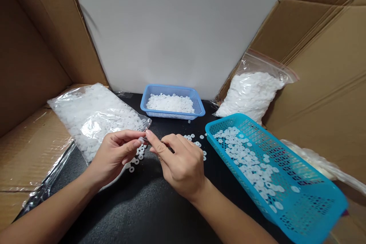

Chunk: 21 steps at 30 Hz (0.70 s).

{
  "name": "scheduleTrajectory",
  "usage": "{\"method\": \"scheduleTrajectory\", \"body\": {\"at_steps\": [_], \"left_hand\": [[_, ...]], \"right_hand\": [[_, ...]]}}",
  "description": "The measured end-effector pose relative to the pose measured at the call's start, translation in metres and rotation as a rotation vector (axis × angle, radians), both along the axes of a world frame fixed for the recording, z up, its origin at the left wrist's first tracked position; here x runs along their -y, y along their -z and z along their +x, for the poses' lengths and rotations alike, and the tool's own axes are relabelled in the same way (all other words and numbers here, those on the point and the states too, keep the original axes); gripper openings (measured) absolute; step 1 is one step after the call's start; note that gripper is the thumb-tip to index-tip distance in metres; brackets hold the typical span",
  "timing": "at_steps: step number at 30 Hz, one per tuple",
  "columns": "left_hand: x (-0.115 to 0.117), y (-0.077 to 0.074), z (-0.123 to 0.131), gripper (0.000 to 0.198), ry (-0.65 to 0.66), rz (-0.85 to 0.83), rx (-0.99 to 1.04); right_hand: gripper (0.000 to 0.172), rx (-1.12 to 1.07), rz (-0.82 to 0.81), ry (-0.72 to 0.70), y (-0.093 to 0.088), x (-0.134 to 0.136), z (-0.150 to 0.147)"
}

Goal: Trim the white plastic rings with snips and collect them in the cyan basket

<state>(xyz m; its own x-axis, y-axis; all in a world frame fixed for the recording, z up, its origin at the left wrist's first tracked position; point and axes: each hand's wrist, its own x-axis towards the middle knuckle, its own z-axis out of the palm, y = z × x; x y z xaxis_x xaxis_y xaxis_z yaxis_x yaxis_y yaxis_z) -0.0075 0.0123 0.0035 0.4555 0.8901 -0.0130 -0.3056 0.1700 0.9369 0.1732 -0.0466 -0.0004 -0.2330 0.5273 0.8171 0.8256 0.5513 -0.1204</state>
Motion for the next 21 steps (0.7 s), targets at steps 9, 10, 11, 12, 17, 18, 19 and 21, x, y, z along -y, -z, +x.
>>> {"method": "scheduleTrajectory", "body": {"at_steps": [9, 10, 11, 12, 17, 18, 19, 21], "left_hand": [[0.0, -0.0032, 0.0004, 0.025, -0.004, -0.016, -0.027], [-0.0001, -0.0033, 0.0003, 0.026, -0.002, -0.019, -0.034], [-0.0003, -0.0032, 0.0002, 0.027, 0.005, -0.02, -0.042], [-0.0004, -0.0027, 0.0, 0.028, 0.011, -0.019, -0.05], [-0.0007, 0.001, -0.0013, 0.03, 0.031, -0.013, -0.08], [-0.0006, 0.0015, -0.0015, 0.03, 0.032, -0.011, -0.085], [-0.0004, 0.0018, -0.0018, 0.031, 0.032, -0.01, -0.091], [0.0, 0.0019, -0.0023, 0.031, 0.032, -0.007, -0.095]], "right_hand": [[0.037, 0.057, 0.027, 0.027, -0.0013, 0.0005, 0.0014], [0.038, 0.061, 0.025, 0.027, -0.0013, 0.0007, 0.0017], [0.039, 0.065, 0.025, 0.026, -0.0013, 0.0009, 0.0021], [0.038, 0.067, 0.026, 0.024, -0.0014, 0.001, 0.0024], [0.046, 0.099, 0.03, 0.018, -0.0023, 0.001, 0.0044], [0.049, 0.106, 0.029, 0.018, -0.0025, 0.001, 0.0049], [0.051, 0.112, 0.029, 0.017, -0.0028, 0.001, 0.0052], [0.049, 0.111, 0.032, 0.016, -0.0032, 0.0009, 0.0057]]}}
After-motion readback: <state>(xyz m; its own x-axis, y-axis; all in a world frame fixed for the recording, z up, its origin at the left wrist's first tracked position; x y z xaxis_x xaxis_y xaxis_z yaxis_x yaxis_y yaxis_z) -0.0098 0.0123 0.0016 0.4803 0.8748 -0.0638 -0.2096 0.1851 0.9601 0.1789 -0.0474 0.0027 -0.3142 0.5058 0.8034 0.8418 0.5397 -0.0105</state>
